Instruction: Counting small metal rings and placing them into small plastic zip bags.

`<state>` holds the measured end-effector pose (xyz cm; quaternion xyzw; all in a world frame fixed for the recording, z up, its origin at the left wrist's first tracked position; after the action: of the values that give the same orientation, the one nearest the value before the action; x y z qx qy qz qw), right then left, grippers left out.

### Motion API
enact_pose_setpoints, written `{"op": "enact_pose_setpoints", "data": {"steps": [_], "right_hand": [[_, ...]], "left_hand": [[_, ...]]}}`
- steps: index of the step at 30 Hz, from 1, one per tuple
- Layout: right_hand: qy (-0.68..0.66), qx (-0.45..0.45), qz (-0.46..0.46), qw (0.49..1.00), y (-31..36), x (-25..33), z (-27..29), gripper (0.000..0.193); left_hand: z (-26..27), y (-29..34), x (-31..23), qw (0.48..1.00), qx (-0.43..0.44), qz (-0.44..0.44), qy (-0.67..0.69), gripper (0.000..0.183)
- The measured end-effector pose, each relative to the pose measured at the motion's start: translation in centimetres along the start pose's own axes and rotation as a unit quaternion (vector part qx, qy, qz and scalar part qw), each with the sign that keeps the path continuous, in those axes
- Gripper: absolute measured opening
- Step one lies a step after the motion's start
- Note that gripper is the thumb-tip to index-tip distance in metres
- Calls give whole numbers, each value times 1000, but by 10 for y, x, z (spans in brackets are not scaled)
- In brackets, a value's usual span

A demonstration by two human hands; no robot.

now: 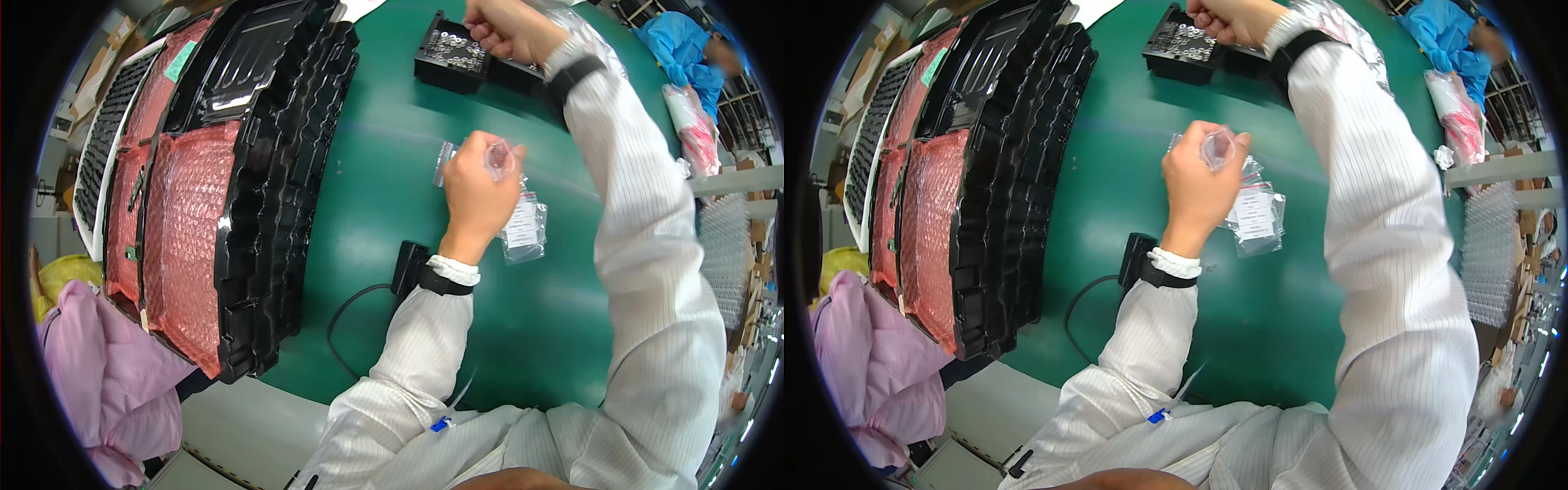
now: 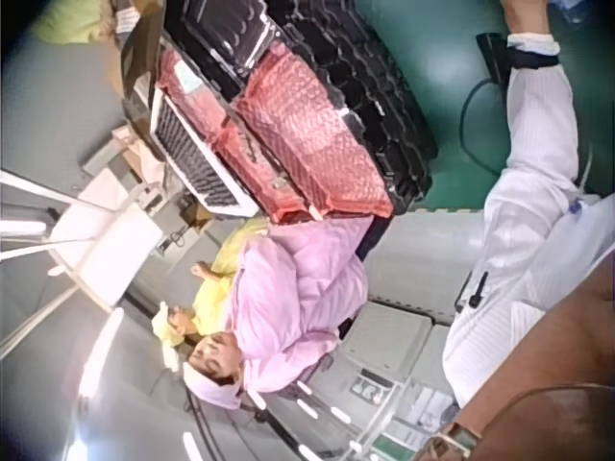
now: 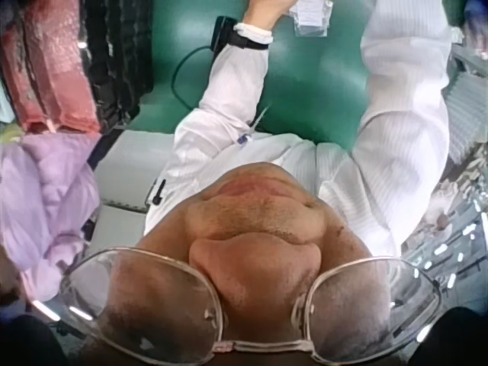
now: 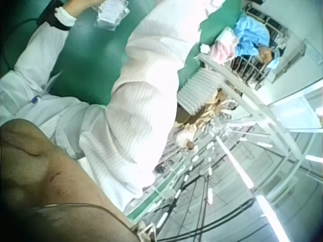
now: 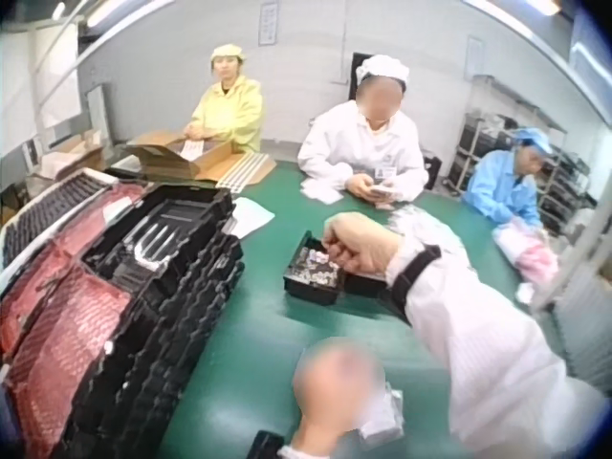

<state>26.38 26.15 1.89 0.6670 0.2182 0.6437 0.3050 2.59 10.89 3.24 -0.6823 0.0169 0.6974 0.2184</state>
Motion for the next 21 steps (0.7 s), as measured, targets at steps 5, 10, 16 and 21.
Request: {"op": "enact_pose_setpoints", "data": {"steps": [5, 10, 16, 21], "right_hand": [[-341, 109, 133, 924, 125, -61, -58, 18], [-477, 79, 141, 864, 146, -149, -50, 5], [-536, 73, 179, 822, 148, -180, -43, 7], [-593, 80, 197, 776, 145, -194, -37, 6]], "left_hand": [[17, -1, 5, 999, -21, 15, -23, 27], [3, -2, 3, 999, -8, 8, -40, 26], [1, 0, 2, 998, 0, -6, -63, 25], [-3, 4, 5, 998, 13, 16, -61, 24]]}}
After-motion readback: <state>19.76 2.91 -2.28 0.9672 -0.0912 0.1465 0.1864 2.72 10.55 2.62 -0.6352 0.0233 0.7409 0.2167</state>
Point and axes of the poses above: each hand's wrist, its own y-axis away from the middle knuckle, its own z-axis out of the back of the hand, x = y × z, the point moved 9 cm from there along -y, towards the middle knuckle, and after that the axes turned 1 degree about -z, right-handed, at the moved point
